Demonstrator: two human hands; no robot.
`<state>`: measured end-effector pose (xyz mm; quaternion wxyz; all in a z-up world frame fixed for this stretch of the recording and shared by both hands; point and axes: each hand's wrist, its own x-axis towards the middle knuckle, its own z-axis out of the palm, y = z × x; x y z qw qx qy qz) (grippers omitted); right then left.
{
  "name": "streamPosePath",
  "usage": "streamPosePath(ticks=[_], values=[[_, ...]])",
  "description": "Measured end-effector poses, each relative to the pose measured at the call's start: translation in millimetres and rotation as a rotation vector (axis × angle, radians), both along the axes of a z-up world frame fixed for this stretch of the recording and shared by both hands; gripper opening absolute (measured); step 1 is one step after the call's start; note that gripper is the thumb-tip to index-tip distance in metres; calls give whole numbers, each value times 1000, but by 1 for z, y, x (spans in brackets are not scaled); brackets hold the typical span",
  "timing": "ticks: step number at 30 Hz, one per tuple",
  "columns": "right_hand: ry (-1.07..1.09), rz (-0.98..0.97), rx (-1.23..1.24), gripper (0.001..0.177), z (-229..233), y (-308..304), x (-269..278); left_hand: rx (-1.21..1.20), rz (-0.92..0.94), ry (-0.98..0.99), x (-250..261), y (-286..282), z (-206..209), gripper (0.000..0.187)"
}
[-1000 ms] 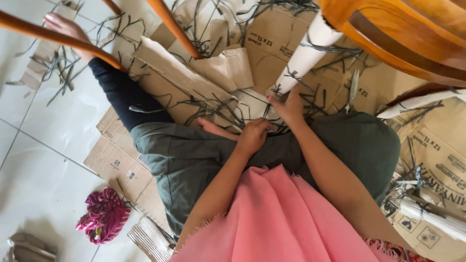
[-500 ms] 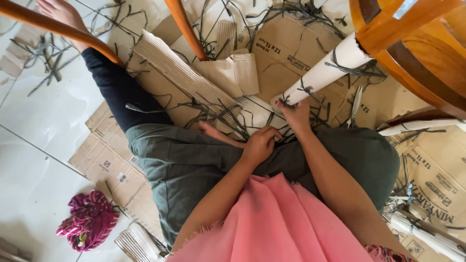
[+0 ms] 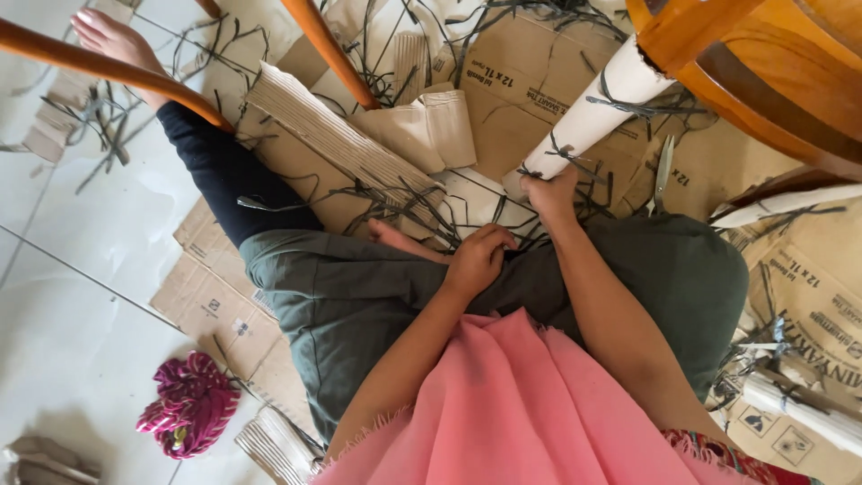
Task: Wrapping a wooden chair leg with cardboard and securing it with plastic ties for protection.
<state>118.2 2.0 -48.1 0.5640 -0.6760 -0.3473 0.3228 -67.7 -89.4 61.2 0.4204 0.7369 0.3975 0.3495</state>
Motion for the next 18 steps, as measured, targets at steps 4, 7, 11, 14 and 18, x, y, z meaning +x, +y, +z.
streamPosePath(ticks=[4,7,11,14,18], values=[[-40,-21,-1,42,-8,-10,17,22,-21,35,0,-2,-3,26],[-7,-9,-16,39,-33,-19,35,33,-38,36,1,-4,1,28],[34,-22,-13,52,9,-28,35,31,-19,70,1,-5,-3,27],[55,-30,-9,60,18,-35,47,14,-25,84,4,-3,-6,26],[64,-29,-16,66,8,-38,60,-16,-9,115,7,-2,-2,26]])
